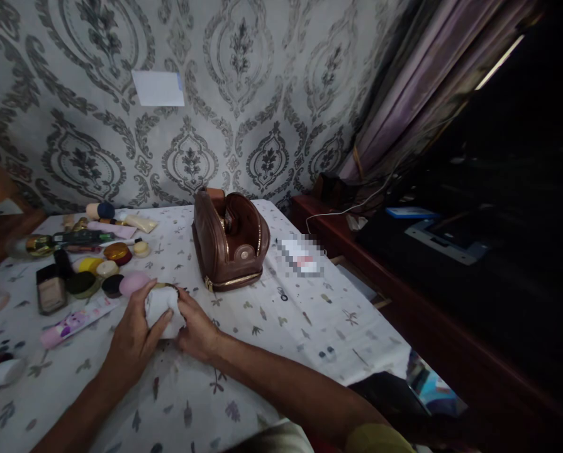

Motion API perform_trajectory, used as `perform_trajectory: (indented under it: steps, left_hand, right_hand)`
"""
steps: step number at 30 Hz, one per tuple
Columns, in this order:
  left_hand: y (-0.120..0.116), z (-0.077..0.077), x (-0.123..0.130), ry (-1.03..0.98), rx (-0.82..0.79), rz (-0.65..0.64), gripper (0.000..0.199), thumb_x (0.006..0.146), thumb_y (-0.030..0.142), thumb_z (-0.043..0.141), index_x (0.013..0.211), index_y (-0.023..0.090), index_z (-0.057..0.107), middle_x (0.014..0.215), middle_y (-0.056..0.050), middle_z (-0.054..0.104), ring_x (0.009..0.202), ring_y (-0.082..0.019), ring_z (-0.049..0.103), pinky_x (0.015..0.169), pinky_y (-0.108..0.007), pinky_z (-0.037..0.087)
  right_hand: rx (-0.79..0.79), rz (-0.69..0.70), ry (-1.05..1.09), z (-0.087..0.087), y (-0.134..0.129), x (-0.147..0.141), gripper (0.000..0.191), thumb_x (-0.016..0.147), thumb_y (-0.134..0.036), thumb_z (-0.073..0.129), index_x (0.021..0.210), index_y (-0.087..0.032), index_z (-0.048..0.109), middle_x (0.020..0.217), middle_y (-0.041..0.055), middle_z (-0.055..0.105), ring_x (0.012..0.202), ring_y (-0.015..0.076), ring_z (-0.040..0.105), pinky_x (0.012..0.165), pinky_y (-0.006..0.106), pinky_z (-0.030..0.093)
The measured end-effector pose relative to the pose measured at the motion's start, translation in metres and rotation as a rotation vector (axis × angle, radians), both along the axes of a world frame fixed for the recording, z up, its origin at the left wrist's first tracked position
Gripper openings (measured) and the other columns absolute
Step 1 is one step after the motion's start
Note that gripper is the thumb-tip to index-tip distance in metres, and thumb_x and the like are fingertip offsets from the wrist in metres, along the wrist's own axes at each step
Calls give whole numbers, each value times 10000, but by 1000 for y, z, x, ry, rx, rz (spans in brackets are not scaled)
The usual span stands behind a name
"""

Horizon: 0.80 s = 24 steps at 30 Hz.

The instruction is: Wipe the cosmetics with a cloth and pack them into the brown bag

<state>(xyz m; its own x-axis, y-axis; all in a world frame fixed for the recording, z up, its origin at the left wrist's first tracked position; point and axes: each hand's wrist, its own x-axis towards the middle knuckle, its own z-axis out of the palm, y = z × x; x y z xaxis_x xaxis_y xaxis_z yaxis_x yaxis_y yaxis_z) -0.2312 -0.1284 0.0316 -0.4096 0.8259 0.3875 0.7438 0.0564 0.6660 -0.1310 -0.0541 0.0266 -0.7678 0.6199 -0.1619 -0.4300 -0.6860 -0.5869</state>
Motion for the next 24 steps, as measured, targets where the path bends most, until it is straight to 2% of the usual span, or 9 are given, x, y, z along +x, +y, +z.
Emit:
perform_trajectory:
  steps: [4, 6, 10, 12, 15, 18, 20, 24]
  left_hand:
    - [-5, 15, -2, -214, -54, 47, 505, 872, 581, 472, 1164, 174, 540, 1018, -104, 669, 931, -276, 639, 841, -401, 528]
    - [-6, 21, -3, -324, -54, 89, 452, 864, 578, 497, 1071, 186, 586, 937, -82, 685, 871, -261, 638, 793, -363, 532]
    - [-3, 25, -10, -555, -60, 230, 468, 805, 590, 557, 1041, 197, 653, 963, -60, 713, 943, -277, 644, 839, -364, 529]
    - [-1, 24, -14, -647, -30, 236, 400, 756, 540, 624, 981, 215, 686, 1019, -56, 714, 1070, -296, 619, 894, -366, 517]
    - [2, 22, -16, -758, 45, 176, 318, 662, 430, 737, 911, 234, 707, 1100, -53, 703, 1214, -304, 550, 936, -335, 500]
    - [7, 18, -12, -965, 69, 88, 504, 705, 478, 689, 1135, 217, 660, 1097, -62, 708, 1078, -285, 634, 842, -344, 537]
    - [10, 16, -10, -1031, 86, 47, 606, 736, 507, 657, 1258, 206, 595, 1093, -65, 712, 1008, -265, 662, 817, -345, 545]
    - [6, 14, -8, -928, 44, -83, 678, 791, 514, 666, 1379, 220, 504, 1249, -71, 664, 1117, -258, 621, 952, -351, 497]
  right_hand:
    - [-55, 108, 10, -2, 3, 3, 296, 655, -303, 763, 909, -213, 639, 673, -53, 610, 579, 115, 538, 504, 209, 435]
    - [-42, 186, 27, -5, 6, 5, 327, 662, -321, 750, 947, -207, 638, 648, -58, 596, 538, 108, 523, 486, 209, 444]
    - [-9, 286, 85, -7, 10, 8, 547, 660, -299, 743, 1180, -265, 574, 857, -34, 687, 631, 150, 625, 536, 273, 539]
    - [-41, 304, 96, -7, 11, 10, 639, 692, -256, 716, 1287, -321, 493, 997, -34, 697, 687, 157, 655, 555, 291, 560]
    - [-85, 336, 104, -4, 12, 12, 624, 778, -236, 636, 1356, -331, 421, 1141, -11, 680, 735, 156, 670, 565, 298, 565]
    - [-137, 335, 131, 0, 12, 12, 487, 871, -270, 549, 1346, -311, 445, 1203, 17, 670, 794, 175, 678, 595, 319, 562]
    - [-180, 303, 154, 2, 13, 11, 390, 928, -304, 485, 1318, -288, 489, 1190, 29, 680, 837, 188, 678, 620, 321, 554]
    - [-211, 228, 145, 5, 14, 9, 336, 988, -395, 421, 1270, -259, 540, 1145, 34, 702, 876, 191, 670, 692, 338, 551]
